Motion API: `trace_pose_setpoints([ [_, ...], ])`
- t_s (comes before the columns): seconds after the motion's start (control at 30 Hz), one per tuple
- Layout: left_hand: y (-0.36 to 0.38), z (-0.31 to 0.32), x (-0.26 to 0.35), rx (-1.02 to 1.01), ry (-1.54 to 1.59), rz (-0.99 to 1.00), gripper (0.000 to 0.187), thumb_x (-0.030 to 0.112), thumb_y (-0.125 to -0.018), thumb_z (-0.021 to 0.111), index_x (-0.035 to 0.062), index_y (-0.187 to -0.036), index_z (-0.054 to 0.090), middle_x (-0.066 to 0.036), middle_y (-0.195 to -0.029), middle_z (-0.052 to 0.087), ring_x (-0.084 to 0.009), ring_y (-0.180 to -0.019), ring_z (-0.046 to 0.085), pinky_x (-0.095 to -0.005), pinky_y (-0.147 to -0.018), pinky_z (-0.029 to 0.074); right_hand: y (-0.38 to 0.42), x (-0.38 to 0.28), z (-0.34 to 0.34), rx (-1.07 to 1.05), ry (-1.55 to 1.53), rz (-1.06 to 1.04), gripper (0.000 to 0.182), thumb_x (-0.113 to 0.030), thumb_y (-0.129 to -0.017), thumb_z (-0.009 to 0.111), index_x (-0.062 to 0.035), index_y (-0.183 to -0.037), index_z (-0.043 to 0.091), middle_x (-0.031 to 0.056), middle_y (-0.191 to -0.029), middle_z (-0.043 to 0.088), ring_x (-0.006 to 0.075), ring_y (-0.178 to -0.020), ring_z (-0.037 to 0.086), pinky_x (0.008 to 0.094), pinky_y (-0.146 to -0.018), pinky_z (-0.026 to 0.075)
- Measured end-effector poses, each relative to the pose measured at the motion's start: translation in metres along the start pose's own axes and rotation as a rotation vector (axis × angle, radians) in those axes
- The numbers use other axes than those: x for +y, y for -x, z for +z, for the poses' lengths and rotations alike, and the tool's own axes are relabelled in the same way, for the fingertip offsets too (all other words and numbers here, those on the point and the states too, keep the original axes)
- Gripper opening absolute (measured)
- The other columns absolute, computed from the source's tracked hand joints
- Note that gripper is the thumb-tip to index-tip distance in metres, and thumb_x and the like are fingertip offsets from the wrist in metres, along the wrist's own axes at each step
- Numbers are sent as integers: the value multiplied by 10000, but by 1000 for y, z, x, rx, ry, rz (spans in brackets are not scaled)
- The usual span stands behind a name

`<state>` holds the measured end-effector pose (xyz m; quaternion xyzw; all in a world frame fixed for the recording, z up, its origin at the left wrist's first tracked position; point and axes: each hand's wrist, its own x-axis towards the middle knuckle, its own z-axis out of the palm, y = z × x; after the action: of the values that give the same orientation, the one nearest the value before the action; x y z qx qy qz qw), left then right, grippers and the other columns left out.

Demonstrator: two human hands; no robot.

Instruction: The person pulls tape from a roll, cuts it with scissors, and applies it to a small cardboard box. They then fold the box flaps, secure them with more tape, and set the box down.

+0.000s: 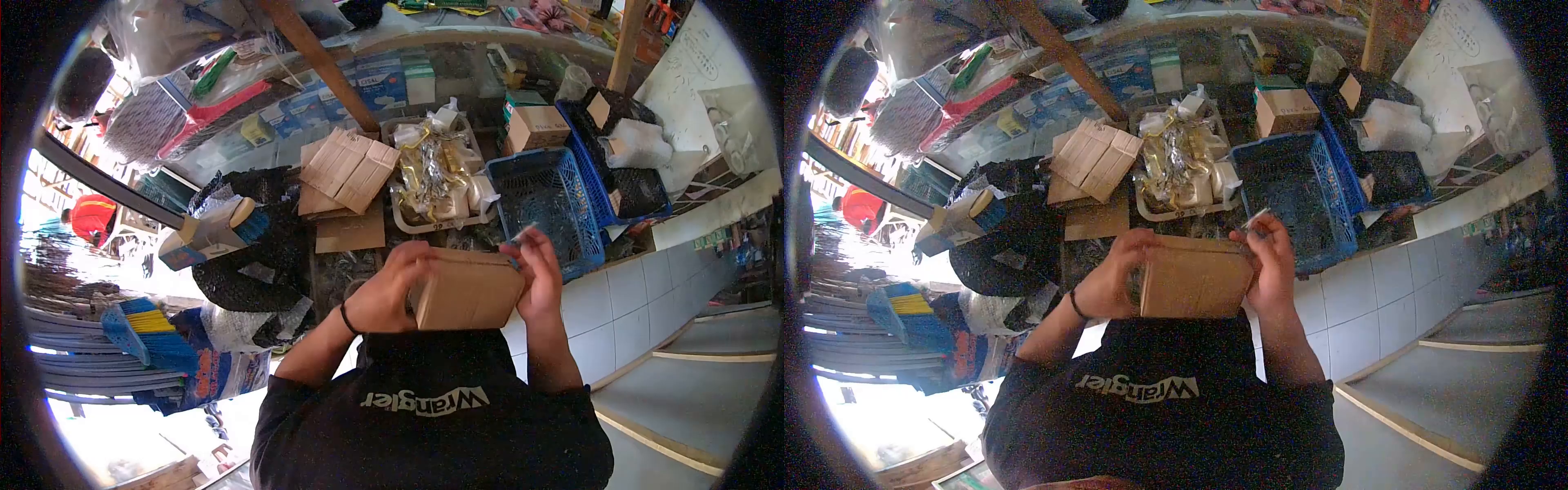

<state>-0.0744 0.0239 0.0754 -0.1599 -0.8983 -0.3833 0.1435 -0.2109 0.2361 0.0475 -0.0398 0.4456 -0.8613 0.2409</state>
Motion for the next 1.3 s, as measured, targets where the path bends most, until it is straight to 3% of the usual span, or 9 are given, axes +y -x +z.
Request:
trace_pose_setpoints([
  [0.1,7,18,-27,9,463,-330,862,150,-561,820,50,-1254,316,-134,-1243,409,-267,-1152,420,-372,-930,397,-18,23,-21,179,9,148,313,-174,-843,565,-67,-1115,453,47,-959,502,202,-907,559,353,-718,475],
  [0.13,9,26,-46,-53,450,-291,907,210,-613,818,84,-1312,256,-111,-1216,426,-210,-1132,420,-362,-915,403,-19,30,-28,222,45,149,301,-174,-846,553,-64,-1110,459,47,-966,512,209,-908,560,354,-737,470],
  [0.37,27,79,-87,-219,1022,-1012,758,305,-723,741,158,-1317,294,-122,-1184,456,-248,-1090,470,-388,-842,458,-17,91,-77,208,287,114,311,-183,-864,533,-27,-1120,450,66,-972,526,190,-906,575,310,-742,476],
  [0.4,30,85,-92,-265,1033,-974,694,396,-815,623,164,-1352,251,-115,-1246,433,-267,-1142,420,-413,-905,403,-18,99,-79,181,352,56,314,-182,-870,529,-8,-1119,448,74,-981,525,194,-916,574,307,-774,464],
  [0.6,45,113,-114,-121,1338,-1111,622,387,-856,565,177,-1353,255,-77,-1312,377,-256,-1191,395,-436,-910,404,-22,116,-88,134,397,-41,261,-141,-875,526,5,-1082,465,88,-976,531,193,-919,572,303,-823,431],
  [0.7,48,113,-117,-131,1342,-1059,872,484,-785,607,169,-1421,101,-127,-1408,229,-298,-1267,276,-483,-938,367,-28,121,-85,146,379,-45,245,-138,-873,524,3,-1065,469,90,-978,535,197,-929,574,303,-823,431],
  [0.9,68,105,-123,-170,1306,-805,1018,343,-747,693,159,-1427,-42,-135,-1411,229,-270,-1245,317,-435,-936,382,-40,123,-78,203,247,92,258,-147,-864,524,-7,-1071,458,92,-981,536,215,-937,580,316,-812,446],
  [1.1,63,95,-116,-85,1174,-924,981,187,-768,691,123,-1425,-35,-132,-1363,314,-224,-1079,472,-323,-819,463,-52,134,-78,187,205,134,278,-150,-863,511,-3,-1090,445,106,-978,536,214,-917,579,321,-802,457],
  [1.3,61,105,-131,-15,1089,-1057,851,248,-802,655,141,-1428,90,-108,-1234,451,-186,-925,543,-294,-723,493,-57,139,-72,180,228,107,265,-159,-866,505,0,-1072,458,110,-961,542,199,-886,572,310,-799,453],
])
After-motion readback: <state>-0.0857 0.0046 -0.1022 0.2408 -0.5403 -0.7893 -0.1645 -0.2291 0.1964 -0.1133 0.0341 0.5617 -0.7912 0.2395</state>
